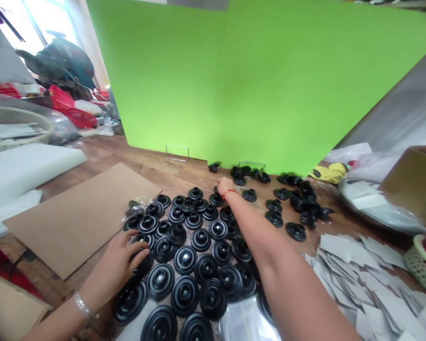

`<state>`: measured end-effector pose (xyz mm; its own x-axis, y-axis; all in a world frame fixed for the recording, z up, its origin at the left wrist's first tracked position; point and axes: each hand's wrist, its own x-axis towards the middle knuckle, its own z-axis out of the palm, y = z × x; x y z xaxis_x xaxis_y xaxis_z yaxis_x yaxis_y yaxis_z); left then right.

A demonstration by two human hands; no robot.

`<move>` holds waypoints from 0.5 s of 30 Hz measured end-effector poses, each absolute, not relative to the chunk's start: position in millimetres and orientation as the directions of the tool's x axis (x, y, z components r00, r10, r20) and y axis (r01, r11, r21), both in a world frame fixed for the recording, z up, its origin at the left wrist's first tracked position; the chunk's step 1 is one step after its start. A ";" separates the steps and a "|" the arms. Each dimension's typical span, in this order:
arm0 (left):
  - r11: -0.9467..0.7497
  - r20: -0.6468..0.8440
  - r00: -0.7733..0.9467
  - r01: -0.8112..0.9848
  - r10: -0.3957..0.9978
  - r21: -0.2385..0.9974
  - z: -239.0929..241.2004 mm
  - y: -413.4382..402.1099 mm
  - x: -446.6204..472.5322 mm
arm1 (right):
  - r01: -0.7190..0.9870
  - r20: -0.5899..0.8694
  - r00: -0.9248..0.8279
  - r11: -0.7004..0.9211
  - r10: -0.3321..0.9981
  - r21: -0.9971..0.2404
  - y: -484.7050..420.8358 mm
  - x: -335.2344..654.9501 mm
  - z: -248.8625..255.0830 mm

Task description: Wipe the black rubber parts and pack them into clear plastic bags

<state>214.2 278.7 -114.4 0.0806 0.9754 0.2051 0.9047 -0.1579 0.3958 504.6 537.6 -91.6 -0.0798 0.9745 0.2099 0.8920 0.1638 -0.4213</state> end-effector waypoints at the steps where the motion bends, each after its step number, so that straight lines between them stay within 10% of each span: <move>1: -0.175 0.223 0.100 0.922 0.970 0.346 -114.4 279.1 214.8 | 0.895 0.173 -0.084 0.151 0.981 -0.421 539.3 511.5 -95.6; 15: -0.145 0.252 -0.002 0.814 0.968 0.562 -60.6 221.1 182.6 | 0.669 0.262 -0.373 0.454 0.890 -0.589 351.1 546.8 -51.9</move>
<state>182.6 221.1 -60.6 -0.0020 0.9677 0.2522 0.8143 -0.1448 0.5621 546.8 351.1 -51.9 -0.3733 0.8900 0.2617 0.6685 0.4537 -0.5892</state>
